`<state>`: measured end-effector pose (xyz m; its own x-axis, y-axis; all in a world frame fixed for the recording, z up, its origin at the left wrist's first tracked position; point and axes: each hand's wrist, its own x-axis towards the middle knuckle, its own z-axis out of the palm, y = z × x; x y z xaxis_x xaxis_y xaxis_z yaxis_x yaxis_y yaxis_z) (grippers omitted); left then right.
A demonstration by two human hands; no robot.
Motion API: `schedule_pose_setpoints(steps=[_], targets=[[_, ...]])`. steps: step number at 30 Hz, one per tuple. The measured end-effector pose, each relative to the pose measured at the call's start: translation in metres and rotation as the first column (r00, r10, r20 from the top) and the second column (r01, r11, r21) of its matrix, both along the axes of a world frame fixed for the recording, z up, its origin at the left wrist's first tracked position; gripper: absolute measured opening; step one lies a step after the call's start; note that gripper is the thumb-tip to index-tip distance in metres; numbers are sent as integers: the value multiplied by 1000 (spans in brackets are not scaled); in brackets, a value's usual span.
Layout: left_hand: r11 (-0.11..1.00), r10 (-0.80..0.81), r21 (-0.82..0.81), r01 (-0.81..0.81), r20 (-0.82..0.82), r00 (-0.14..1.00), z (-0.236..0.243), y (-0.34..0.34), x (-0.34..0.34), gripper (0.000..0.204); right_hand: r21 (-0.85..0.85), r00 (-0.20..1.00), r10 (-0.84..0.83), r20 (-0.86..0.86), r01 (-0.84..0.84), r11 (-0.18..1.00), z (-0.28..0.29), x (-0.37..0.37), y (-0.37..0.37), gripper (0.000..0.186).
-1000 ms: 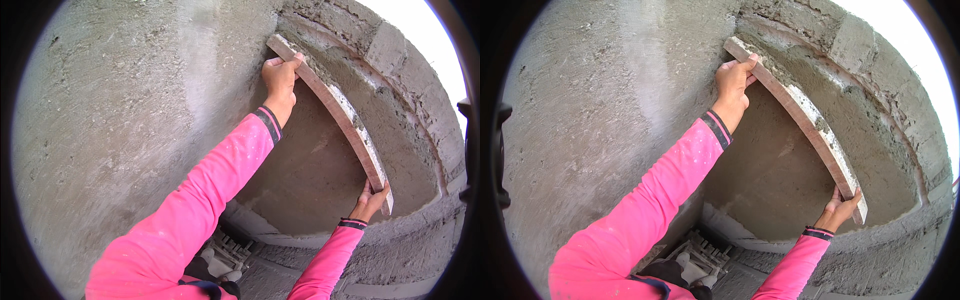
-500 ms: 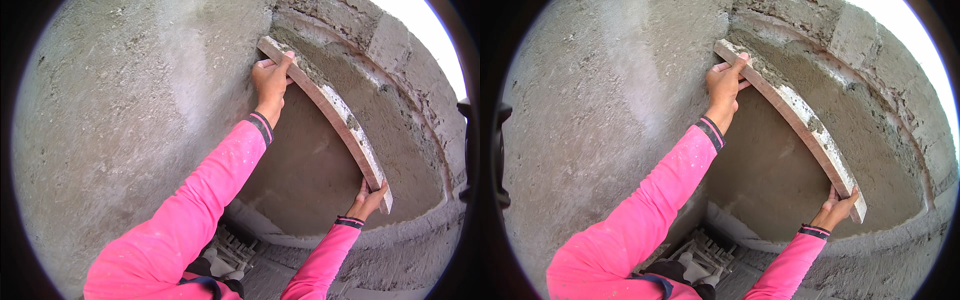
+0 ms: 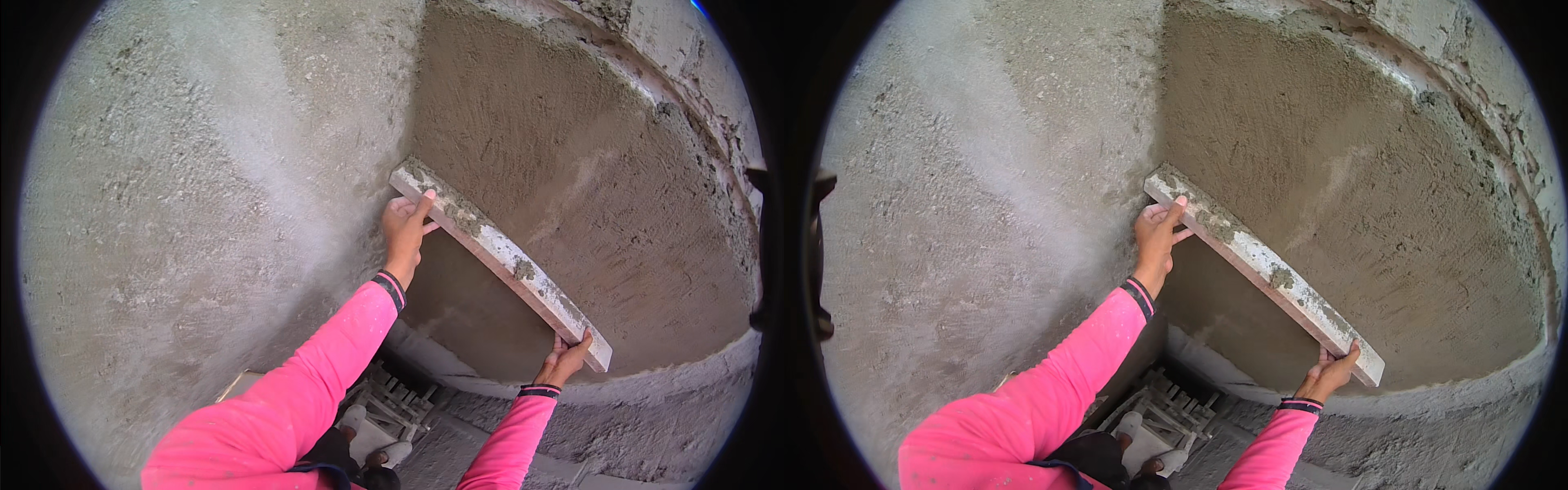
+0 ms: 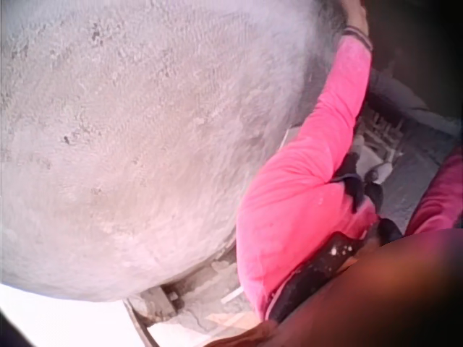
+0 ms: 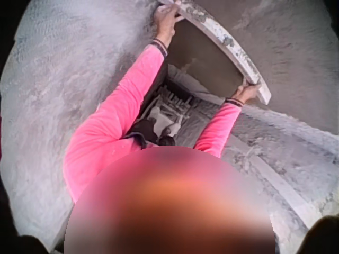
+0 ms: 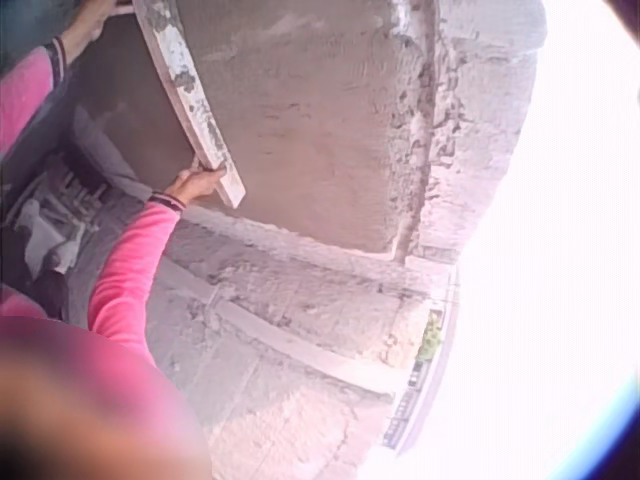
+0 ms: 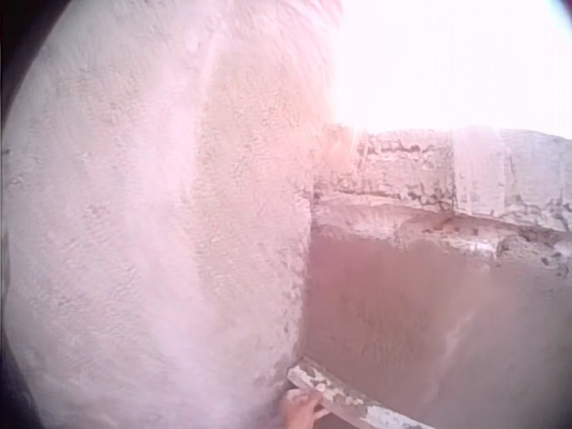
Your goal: The person scoops wet cement from a bucket with a trowel and applies it to the curved inner wall of a spiral staircase. They then use a long straightedge to level and smooth the plastered surface repeatedly.
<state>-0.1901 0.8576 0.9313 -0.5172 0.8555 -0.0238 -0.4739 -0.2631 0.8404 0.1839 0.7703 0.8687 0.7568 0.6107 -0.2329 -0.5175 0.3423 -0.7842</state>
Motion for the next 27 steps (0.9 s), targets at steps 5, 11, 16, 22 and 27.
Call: schedule_pose_setpoints(steps=[5,11,16,22,27], targets=[[935,-21,-350,55,102,995,-99,-30,0,46,-209,999,32,15,-28,977,-73,0,-31,59],[992,-26,-116,43,140,990,3,-32,14,39,-13,998,63,21,-63,998,13,19,-54,55],[948,12,314,-59,152,988,193,-14,24,31,227,995,50,91,-70,971,157,26,-20,56],[949,84,290,-125,149,985,274,1,13,35,300,991,101,91,-125,946,231,9,17,65],[948,71,304,-88,65,995,250,12,10,36,275,993,75,93,-98,956,225,5,15,65]])
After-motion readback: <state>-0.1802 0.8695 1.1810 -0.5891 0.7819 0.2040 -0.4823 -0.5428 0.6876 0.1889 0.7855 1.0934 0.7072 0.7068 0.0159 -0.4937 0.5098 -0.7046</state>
